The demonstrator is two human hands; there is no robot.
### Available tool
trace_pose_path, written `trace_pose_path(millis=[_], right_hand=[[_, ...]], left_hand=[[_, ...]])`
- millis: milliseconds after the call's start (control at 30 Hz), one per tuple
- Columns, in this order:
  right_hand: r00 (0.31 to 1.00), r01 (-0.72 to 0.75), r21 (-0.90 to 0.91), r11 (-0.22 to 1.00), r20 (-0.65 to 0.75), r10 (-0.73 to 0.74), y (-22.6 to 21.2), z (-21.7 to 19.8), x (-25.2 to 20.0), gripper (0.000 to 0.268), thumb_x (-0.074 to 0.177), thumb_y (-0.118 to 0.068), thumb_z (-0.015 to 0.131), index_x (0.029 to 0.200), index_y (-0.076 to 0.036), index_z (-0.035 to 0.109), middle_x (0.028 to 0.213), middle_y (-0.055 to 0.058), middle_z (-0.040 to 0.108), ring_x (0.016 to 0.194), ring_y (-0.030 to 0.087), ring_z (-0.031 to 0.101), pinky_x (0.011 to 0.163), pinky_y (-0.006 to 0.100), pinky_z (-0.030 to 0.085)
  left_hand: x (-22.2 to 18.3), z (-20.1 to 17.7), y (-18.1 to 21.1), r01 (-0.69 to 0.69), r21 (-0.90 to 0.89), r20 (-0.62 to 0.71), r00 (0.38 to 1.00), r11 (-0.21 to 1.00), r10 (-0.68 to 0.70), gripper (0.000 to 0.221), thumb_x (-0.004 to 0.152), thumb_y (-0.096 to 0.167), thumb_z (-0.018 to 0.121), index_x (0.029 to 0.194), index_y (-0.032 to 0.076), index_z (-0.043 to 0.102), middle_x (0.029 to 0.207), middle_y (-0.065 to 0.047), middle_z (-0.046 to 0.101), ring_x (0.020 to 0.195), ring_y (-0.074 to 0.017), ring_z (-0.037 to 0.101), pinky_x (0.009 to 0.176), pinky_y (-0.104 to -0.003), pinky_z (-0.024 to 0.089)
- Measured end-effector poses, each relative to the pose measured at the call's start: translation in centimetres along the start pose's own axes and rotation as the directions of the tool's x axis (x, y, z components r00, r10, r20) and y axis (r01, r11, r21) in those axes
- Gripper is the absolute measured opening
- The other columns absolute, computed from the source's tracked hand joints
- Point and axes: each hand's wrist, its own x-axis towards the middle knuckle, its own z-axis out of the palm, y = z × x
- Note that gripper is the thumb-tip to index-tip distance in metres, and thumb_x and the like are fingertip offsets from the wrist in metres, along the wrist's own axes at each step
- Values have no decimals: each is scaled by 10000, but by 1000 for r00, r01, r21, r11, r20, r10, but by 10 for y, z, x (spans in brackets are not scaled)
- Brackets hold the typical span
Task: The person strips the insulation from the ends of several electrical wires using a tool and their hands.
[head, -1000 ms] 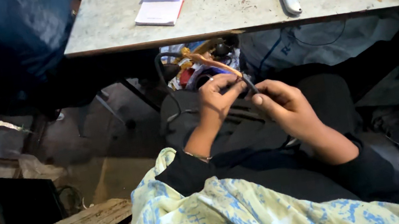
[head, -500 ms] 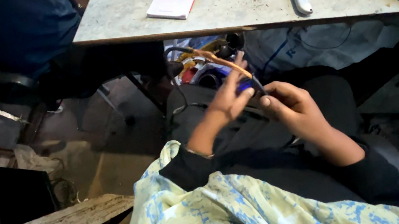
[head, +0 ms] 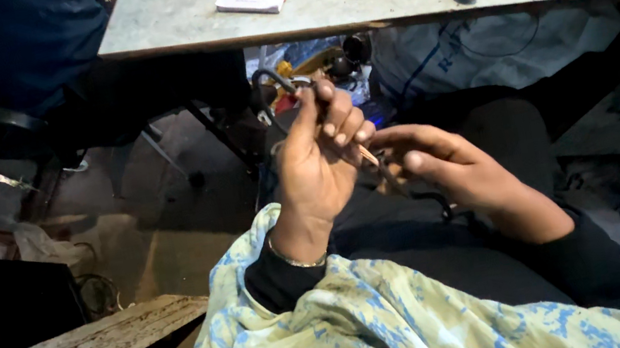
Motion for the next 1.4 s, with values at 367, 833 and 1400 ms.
trace_pose_path(millis=[367,833,1400], right_hand=[[928,317,-835,451,176,-328,-38,16,-17,422,774,25,734,1192,-9,694,987,102,706,874,223,723,747,328,568],[784,511,-849,-136,525,-331,-24,2,-43,373,754,-105,754,1108,-3,691,947,138,688,789,304,698,705,404,570],[902,272,-954,125,208,-379,-29,10,-58,741,818,-217,801,1431,42,476,1262,224,643,1067,398,670,854,423,556]], left_hand=[[11,24,-7,193,192,-283,950,962,-134,332,1119,282,469,1321,47,586,974,-47,616,1129,-241,657,977,-380,527],[-12,43,-6,124,233,-205,976,964,-76,332,1175,364,440,1039,76,536,711,40,298,568,-72,244,555,-264,235],[-5,34,-37,-64,230,-192,975,971,109,320,1166,369,415,1058,87,522,752,24,360,608,-79,305,603,-269,310]])
